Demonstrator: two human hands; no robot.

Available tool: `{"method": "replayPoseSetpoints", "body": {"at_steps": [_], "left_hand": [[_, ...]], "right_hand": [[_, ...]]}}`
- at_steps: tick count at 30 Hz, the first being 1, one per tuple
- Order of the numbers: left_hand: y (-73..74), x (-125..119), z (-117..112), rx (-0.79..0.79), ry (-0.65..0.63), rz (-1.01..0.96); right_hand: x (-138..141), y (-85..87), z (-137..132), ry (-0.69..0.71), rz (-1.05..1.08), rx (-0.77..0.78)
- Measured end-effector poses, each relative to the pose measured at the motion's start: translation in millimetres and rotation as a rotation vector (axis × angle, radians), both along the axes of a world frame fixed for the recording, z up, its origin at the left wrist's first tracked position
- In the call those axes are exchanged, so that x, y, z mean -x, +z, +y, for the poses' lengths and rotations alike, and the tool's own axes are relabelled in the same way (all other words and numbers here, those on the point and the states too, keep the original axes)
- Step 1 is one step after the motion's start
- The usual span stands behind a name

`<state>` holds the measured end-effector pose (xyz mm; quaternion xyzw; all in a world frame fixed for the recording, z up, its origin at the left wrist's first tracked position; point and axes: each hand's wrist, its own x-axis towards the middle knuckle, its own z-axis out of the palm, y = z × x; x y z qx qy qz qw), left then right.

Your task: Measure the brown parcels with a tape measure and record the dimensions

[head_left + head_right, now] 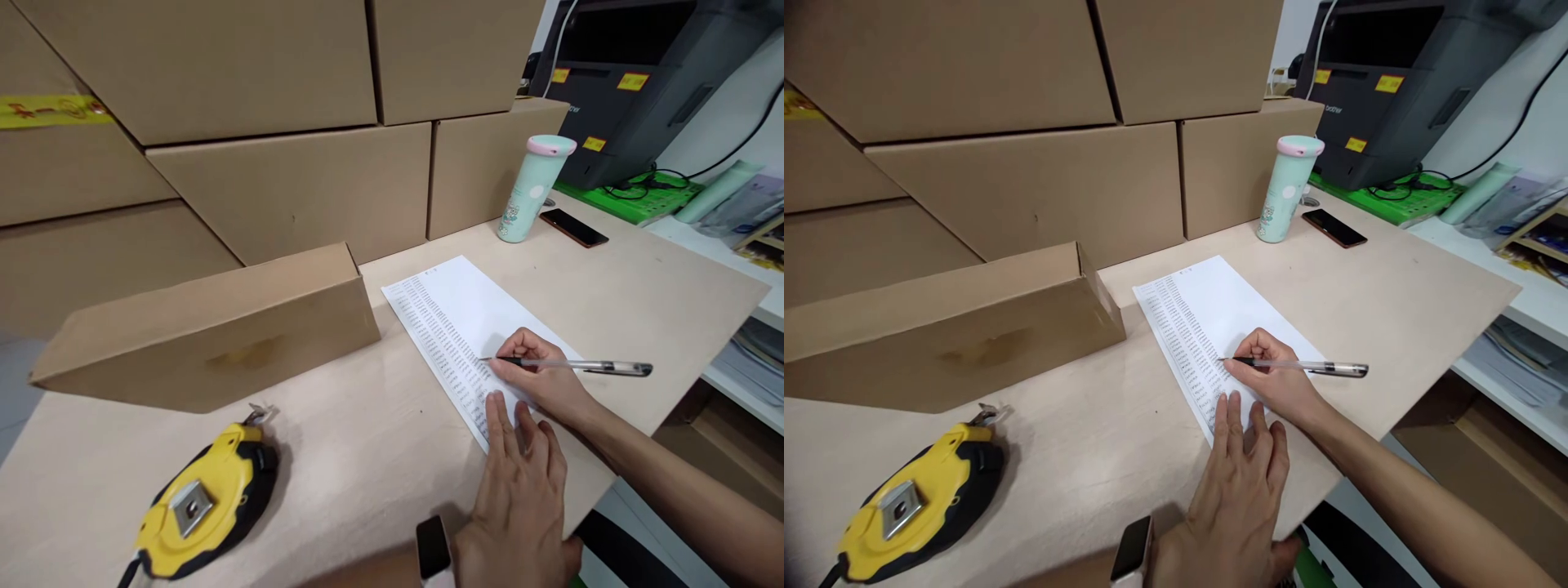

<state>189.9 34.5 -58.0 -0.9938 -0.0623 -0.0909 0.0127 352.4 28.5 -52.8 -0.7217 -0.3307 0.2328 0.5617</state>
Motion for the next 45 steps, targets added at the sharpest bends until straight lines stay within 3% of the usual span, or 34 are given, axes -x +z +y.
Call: {"method": "replayPoseSetpoints", "body": {"at_steps": [6,15,24,32,41,45], "left_hand": [[2.3,3.2,-0.7,-0.006,0.004,-0.018],[2.0,-1.3,1.1,-0.033,-0.033,0.036],[1.3,-4.9,-0.1,-0.02,-0.037,0.026],[0.1,-4.6,0.8,-0.011,-0.04,0.01],[-0.5,-5.9,1.2,-0.002,-0.034,0.012],[-2.4,-6.0,0.3,0.008,-0.037,0.026]], "right_hand": [[1.2,-2.8,-2.1,0.001,0.12,-0.009],[-0.5,1.2,-0.7,-0.003,-0.018,-0.013],[0.1,-3.8,-4.1,0.027,0.11,0.031],[-0.1,2.4,-1.1,-0.023,-0.058,0.042],[1.9,0.9,-3.6,-0.025,0.06,0.043],[1.5,-0.5,-5.2,-0.003,0.001,0.064]]}}
